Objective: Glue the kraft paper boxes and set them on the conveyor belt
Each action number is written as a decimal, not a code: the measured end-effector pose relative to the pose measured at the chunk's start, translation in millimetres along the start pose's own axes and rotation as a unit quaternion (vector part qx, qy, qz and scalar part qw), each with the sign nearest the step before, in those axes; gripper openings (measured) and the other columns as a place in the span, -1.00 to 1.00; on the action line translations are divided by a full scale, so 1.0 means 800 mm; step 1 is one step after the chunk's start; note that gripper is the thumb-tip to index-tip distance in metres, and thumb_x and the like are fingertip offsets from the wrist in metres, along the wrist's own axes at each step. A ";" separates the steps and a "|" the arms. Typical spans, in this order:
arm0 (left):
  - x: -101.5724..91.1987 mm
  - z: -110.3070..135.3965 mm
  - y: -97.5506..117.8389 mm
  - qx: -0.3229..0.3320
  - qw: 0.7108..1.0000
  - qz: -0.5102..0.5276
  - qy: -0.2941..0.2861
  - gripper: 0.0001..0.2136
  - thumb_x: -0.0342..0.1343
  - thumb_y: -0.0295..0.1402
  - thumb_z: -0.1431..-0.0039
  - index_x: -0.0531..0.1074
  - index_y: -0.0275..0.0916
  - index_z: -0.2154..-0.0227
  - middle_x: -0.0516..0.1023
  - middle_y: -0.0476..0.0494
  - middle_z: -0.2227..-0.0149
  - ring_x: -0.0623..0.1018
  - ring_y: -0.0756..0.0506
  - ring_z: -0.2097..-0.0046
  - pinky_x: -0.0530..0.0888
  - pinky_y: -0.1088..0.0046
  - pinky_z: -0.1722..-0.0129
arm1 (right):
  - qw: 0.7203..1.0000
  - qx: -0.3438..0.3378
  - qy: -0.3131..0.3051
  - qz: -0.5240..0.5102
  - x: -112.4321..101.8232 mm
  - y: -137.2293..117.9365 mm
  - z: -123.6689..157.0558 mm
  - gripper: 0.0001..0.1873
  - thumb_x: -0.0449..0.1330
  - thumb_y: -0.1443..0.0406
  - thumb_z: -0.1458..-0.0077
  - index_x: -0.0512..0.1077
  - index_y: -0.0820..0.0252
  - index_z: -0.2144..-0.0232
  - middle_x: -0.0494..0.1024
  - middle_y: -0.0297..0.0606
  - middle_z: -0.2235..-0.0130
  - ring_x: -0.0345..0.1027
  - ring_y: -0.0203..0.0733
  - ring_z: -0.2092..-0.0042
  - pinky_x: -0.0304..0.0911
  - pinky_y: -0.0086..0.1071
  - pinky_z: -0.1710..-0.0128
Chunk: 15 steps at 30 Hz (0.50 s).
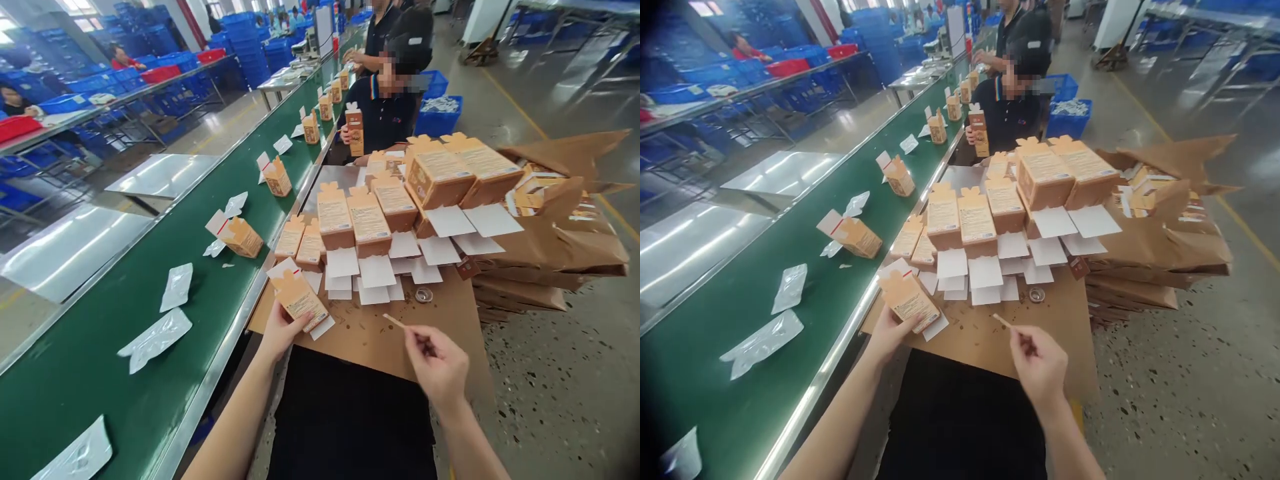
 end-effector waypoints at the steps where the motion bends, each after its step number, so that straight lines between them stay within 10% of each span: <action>1: 0.002 0.001 0.003 -0.002 1.000 0.002 -0.005 -0.11 0.77 0.09 0.34 0.56 -0.16 -0.06 0.81 -0.37 -0.12 0.78 -0.50 -0.21 0.69 -0.13 -0.27 | 0.999 -0.003 -0.045 -0.028 0.028 -0.015 0.014 -0.70 0.31 0.18 -0.49 0.70 0.07 0.32 0.66 -0.26 0.43 0.48 -0.21 0.49 0.41 -0.38 0.47; 7: 0.004 0.008 0.009 0.002 1.000 0.005 -0.008 -0.18 0.76 0.03 0.28 0.55 -0.14 -0.04 0.81 -0.34 -0.09 0.78 -0.49 -0.19 0.71 -0.12 -0.24 | 0.978 -0.079 -0.167 -0.093 0.152 -0.076 0.050 -0.66 0.19 0.35 -0.50 0.58 0.07 0.38 0.51 -0.37 0.49 0.35 -0.28 0.50 0.36 -0.42 0.45; 15: 0.000 0.002 0.002 0.011 1.000 0.014 -0.013 -0.21 0.75 -0.01 0.23 0.56 -0.14 -0.05 0.81 -0.30 -0.07 0.79 -0.44 -0.16 0.71 -0.07 -0.22 | 0.975 -0.095 -0.177 -0.096 0.176 -0.069 0.039 -0.70 0.19 0.42 -0.43 0.52 0.07 0.37 0.51 -0.37 0.46 0.39 -0.25 0.47 0.31 -0.42 0.42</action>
Point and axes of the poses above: each hand's wrist, its own z-axis away from the middle knuckle, its own x-axis out of the palm, y = z × x, the point moved 10 cm from there along -z, towards the middle knuckle
